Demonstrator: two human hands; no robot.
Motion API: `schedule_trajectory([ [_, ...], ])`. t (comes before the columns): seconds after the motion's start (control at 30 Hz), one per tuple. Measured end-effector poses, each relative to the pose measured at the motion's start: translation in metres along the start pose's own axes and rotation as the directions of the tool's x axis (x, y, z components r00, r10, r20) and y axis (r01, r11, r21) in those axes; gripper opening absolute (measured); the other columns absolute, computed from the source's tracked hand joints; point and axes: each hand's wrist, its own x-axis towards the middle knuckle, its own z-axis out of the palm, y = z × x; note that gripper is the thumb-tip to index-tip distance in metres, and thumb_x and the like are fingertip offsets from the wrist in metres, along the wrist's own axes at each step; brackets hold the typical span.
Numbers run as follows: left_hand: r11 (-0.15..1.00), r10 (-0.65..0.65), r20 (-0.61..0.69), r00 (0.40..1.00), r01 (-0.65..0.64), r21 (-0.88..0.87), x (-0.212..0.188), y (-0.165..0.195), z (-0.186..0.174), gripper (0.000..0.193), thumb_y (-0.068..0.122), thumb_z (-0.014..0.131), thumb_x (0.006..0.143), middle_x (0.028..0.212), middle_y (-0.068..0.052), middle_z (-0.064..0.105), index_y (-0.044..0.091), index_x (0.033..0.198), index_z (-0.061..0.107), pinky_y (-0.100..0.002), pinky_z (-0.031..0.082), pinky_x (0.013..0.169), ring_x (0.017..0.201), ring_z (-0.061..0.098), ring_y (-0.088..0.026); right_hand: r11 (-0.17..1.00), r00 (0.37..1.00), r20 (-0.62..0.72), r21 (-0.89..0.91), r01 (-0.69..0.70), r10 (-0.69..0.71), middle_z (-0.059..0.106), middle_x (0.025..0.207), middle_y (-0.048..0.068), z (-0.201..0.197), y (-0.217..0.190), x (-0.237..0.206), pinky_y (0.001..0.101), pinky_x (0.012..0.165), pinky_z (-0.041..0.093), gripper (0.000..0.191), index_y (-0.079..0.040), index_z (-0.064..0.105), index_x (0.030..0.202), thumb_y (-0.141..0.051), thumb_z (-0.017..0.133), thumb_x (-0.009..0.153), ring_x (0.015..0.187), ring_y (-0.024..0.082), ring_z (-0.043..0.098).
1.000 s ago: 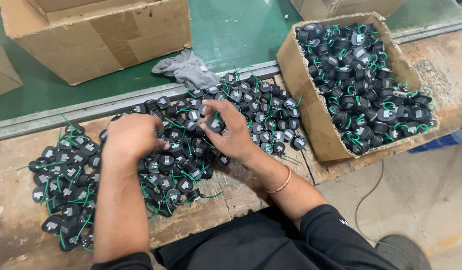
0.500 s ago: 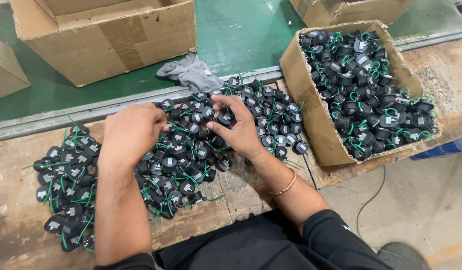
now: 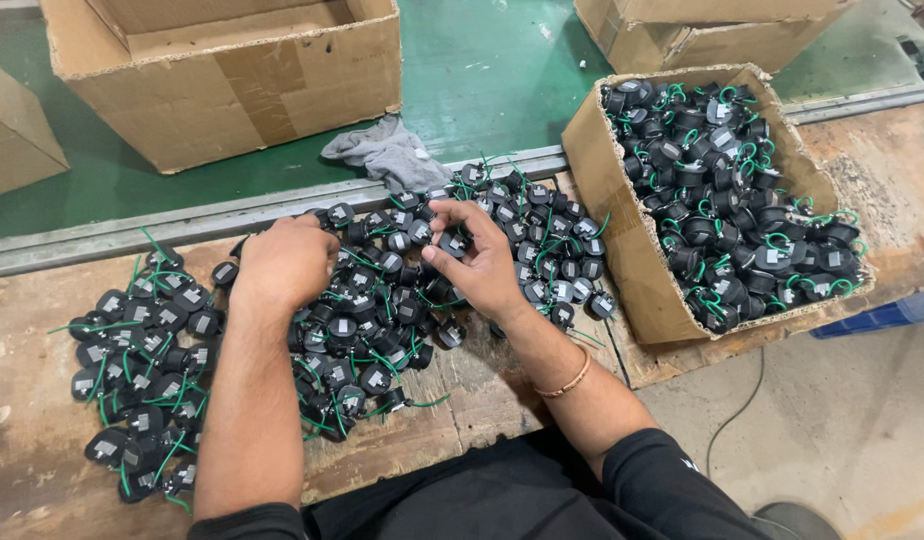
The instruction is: The person picks up small black electronic components with green wires from a workbench, folds and arranges each wire against the component body, and places the finished units into a cardboard box. They briefly wipe a hand on a cloth and occasionally gather scattered components back into a pile.
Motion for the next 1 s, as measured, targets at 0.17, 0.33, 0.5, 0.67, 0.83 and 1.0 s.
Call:
schedule_trajectory([
  [0.17,0.952,0.163,-0.184,0.969,-0.204,-0.227,-0.025,0.013,-0.043,0.010,0.016,0.067,0.087,0.100,-0.005,0.063,0.016,0.095,0.072,-0.048,0.052,0.079,0.106,0.063,-0.031,0.987,0.991,-0.005,0.091,-0.131,0.132,0.058,0.113,0.001,-0.002,0.000,-0.002,0.0240,0.068,0.043,0.052,-0.006,0.059,0.137,-0.007,0.077,0.088,0.100,0.009,0.058],
  [0.33,0.756,0.333,-0.433,0.838,-0.512,-0.408,-0.042,0.042,-0.066,0.011,0.006,0.063,0.088,0.097,-0.008,0.064,0.008,0.099,0.066,-0.045,0.052,0.074,0.099,0.064,-0.033,0.968,0.971,0.234,0.250,-0.002,-0.059,0.057,0.125,0.005,-0.002,0.006,-0.006,0.0270,0.109,0.046,0.065,-0.002,0.047,0.151,-0.013,0.076,0.093,0.118,0.013,0.056],
  [0.5,0.687,0.371,-0.585,0.721,-0.637,-0.349,-0.034,0.068,-0.066,0.022,-0.006,0.060,0.080,0.094,-0.007,0.068,0.007,0.097,0.065,-0.043,0.054,0.077,0.098,0.066,-0.032,0.938,0.874,0.487,0.298,-0.178,0.011,0.053,0.138,0.006,0.002,0.015,-0.012,0.0275,0.111,0.043,0.070,-0.002,0.040,0.152,-0.014,0.076,0.093,0.129,0.012,0.049],
  [0.67,0.615,0.294,-0.718,0.631,-0.700,-0.363,-0.035,0.068,-0.061,0.029,-0.013,0.061,0.077,0.099,-0.009,0.069,0.004,0.100,0.065,-0.039,0.056,0.079,0.094,0.068,-0.030,0.866,0.881,0.465,0.400,-0.298,0.088,0.057,0.130,0.009,-0.004,0.018,-0.013,0.0327,0.099,0.055,0.062,0.001,0.047,0.149,-0.012,0.077,0.097,0.118,0.016,0.058],
  [0.83,0.491,0.198,-0.782,0.591,-0.751,-0.443,-0.039,0.076,-0.059,0.016,-0.010,0.068,0.094,0.099,-0.011,0.068,0.002,0.105,0.064,-0.036,0.056,0.077,0.089,0.070,-0.027,0.775,0.942,0.335,0.585,-0.239,0.038,0.052,0.132,0.004,-0.003,0.018,-0.009,0.0323,0.084,0.061,0.063,-0.009,0.037,0.146,-0.014,0.073,0.095,0.116,0.012,0.055],
  [1.0,0.568,0.168,-0.817,0.552,-0.732,-0.377,-0.046,0.085,-0.061,0.016,-0.007,0.068,0.090,0.097,-0.012,0.069,0.002,0.103,0.066,-0.034,0.058,0.073,0.085,0.071,-0.026,0.866,0.974,0.221,0.475,-0.155,0.054,0.056,0.131,0.011,0.007,0.020,-0.016,0.0285,0.076,0.059,0.057,-0.004,0.043,0.147,-0.013,0.074,0.100,0.109,0.014,0.056],
])
